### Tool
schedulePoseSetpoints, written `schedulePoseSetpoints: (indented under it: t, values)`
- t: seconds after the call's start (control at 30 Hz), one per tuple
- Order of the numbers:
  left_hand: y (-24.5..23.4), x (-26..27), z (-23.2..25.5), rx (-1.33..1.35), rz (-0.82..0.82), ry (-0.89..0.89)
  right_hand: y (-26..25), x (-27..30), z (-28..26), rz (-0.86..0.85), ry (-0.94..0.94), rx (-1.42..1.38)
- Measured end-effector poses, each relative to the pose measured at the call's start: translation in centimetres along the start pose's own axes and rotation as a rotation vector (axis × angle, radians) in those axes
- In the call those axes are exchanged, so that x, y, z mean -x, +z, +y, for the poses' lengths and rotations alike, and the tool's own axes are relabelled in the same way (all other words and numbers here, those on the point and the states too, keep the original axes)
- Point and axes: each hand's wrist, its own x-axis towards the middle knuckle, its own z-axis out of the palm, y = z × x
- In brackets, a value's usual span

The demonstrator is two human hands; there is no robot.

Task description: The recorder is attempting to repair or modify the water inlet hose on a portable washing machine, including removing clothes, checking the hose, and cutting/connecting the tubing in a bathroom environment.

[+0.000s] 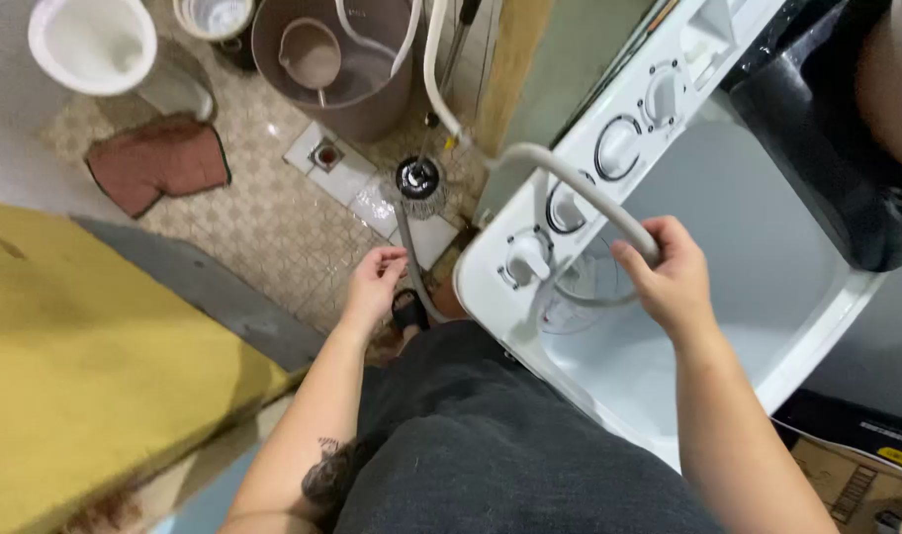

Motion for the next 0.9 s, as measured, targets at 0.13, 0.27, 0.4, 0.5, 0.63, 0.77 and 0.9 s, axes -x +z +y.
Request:
schedulePoseSetpoints:
  t: [0.13,0.27,0.4,0.5,0.63,0.77,0.9]
  values:
    - [2.3,2.8,2.0,-0.107,0.036,-0.099,0.9,0.5,1.9,-0.113,0.058,-0.091]
    - [2.8,1.5,1.5,-0.005,-0.02,-0.156,1.6,0.3,2.0,-0.149,0.041,-0.08]
    - [2.5,-2.1,-0.4,-0.025,-0.025,-0.19,2.6,0.1,3.0,-0.145,0.072,-0.02]
    - [2.5,-5.9,-3.8,-0.007,-0.065,-0.169,3.4,-0.2,3.6,-0.147,0.106,0.035]
    - [3.2,-10.4,-8.1,-0.039,-0.07,-0.183,4.3,-0.8,4.7,-0.153,0.132,0.035]
    - [4.8,-14.0,-10.7,0.078,-0.073,-0.2,5.1,-1.7,4.6,-0.146,0.16,0.111]
    - [6.8,-19.1,-12.2,0.221,-0.074,-0.312,5.6,-2.5,5.3,-0.145,0.208,0.211]
